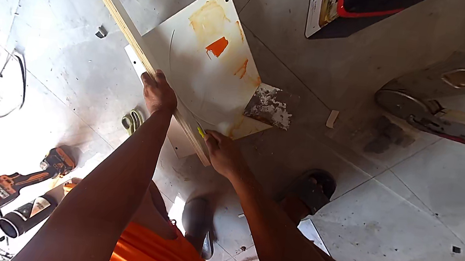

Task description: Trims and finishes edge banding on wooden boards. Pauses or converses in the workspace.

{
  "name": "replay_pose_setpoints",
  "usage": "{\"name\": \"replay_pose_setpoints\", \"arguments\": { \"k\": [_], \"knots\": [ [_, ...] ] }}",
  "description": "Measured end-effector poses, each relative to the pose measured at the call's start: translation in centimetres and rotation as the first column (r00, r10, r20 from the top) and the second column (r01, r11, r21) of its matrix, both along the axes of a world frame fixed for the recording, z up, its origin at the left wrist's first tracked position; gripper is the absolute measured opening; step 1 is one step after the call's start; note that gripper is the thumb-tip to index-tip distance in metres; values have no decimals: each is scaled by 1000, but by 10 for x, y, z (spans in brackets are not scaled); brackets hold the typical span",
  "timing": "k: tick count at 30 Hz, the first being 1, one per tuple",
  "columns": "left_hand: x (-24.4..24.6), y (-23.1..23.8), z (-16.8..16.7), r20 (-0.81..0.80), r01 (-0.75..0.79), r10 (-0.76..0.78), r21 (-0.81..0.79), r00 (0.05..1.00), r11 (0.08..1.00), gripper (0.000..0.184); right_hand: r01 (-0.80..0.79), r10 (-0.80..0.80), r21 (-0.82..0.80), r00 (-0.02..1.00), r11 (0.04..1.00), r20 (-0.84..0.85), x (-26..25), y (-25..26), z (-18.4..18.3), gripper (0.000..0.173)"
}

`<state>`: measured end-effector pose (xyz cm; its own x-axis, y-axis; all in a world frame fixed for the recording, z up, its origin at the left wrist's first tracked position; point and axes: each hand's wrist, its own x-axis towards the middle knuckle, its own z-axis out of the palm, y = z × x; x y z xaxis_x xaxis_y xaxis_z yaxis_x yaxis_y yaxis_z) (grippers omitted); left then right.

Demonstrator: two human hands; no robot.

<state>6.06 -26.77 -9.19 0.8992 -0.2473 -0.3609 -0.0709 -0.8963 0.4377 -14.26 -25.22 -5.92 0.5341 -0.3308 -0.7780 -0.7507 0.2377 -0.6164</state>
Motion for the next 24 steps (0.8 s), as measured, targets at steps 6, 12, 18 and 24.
{"name": "replay_pose_setpoints", "arguments": {
  "k": [6, 12, 18, 24],
  "knots": [
    [2, -1, -1, -5, -12, 12, -24, 1000, 1000, 45, 108, -106, -113, 994, 988, 19, 19, -23, 1, 42],
    [4, -5, 0, -54, -39, 38, -1, 998, 999, 46, -20, -26, -197, 973, 980, -228, 50, -45, -15, 41],
    [5, -4, 3, -106, -63, 63, 7, 992, 998, 40, -178, 65, -364, 951, 914, -303, 65, -30, -21, 38],
    [13, 32, 0, -230, -136, 83, -225, 970, 965, 39, -325, 206, -399, 927, 857, -313, 64, -34, -19, 35]
  ]
}}
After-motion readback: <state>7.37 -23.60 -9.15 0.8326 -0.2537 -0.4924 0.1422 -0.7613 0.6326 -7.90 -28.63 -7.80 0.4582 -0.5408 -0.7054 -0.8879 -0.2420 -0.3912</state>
